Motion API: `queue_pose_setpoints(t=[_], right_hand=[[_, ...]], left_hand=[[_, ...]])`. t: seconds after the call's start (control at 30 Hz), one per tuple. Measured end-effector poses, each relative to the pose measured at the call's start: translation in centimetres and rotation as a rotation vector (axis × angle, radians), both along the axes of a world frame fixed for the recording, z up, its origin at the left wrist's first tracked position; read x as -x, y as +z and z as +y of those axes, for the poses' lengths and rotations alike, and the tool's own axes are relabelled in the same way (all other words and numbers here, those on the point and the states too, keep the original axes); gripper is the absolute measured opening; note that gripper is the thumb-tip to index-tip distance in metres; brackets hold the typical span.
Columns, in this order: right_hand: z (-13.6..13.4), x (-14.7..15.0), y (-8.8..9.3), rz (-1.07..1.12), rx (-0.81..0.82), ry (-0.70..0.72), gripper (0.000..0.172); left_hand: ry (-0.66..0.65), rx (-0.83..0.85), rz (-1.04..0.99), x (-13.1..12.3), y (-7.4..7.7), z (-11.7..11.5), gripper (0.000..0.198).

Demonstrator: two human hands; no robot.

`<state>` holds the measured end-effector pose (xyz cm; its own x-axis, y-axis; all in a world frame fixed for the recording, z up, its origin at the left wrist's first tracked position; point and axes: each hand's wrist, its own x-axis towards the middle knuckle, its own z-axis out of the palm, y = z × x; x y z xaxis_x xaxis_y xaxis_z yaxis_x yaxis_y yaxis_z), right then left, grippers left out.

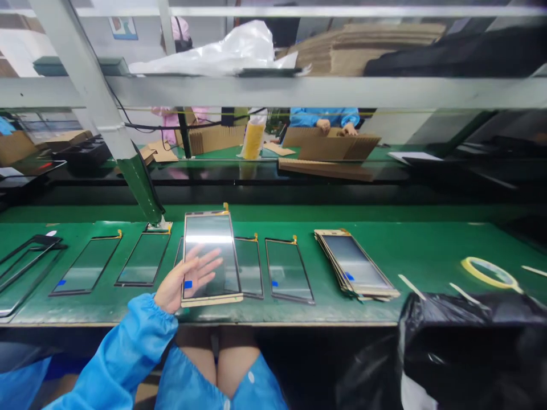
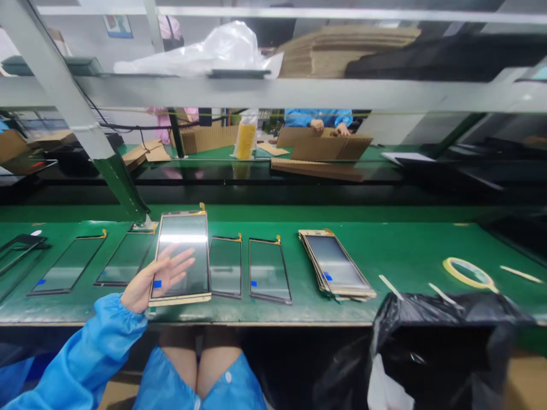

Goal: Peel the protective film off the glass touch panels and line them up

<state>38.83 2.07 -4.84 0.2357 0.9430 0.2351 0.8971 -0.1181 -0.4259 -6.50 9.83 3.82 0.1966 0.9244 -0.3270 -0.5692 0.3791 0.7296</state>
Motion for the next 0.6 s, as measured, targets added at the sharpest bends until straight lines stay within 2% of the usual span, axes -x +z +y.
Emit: queue_pose_setpoints(t=[0.07, 0.1, 0.13, 0.2, 0.27, 0.37, 0.47, 0.6], right_hand=[[-0.5, 2.8, 0.4, 0.129, -0.009, 0.04, 0.037], [-0.1, 5.1, 0.9, 0.256, -0.035, 0.106, 0.044], [0.7, 7.8, 1.6, 0.418, -0.02, 0.199, 0.044], [3.1, 13.5, 3.2, 0.679, 0.095, 0.478, 0.042], [5.1, 18.4, 4.5, 0.799, 0.157, 0.666, 0.04], [6.1, 22.2, 5.3, 0.779, 0.207, 0.79, 0.029], [5.8, 22.7, 5.4, 0.637, 0.217, 0.822, 0.021], [6.1, 22.3, 5.9, 0.269, 0.167, 0.811, 0.024]], left_hand=[[-0.013, -0.063, 0.014, -1.0, 0.5, -0.4, 0.058], [-0.008, -0.094, 0.032, -1.5, 0.8, -0.6, 0.055], [0.0, -0.121, 0.049, -1.9, 1.0, -0.9, 0.053], [0.023, -0.171, 0.082, -2.3, 1.3, -1.5, 0.052], [0.054, -0.213, 0.111, -2.3, 1.4, -2.2, 0.051], [0.114, -0.268, 0.171, -1.9, 1.4, -3.2, 0.048], [0.174, -0.314, 0.264, -1.8, 1.4, -3.7, 0.047], [0.218, -0.398, 0.32, -2.8, 1.1, -4.4, 0.045]])
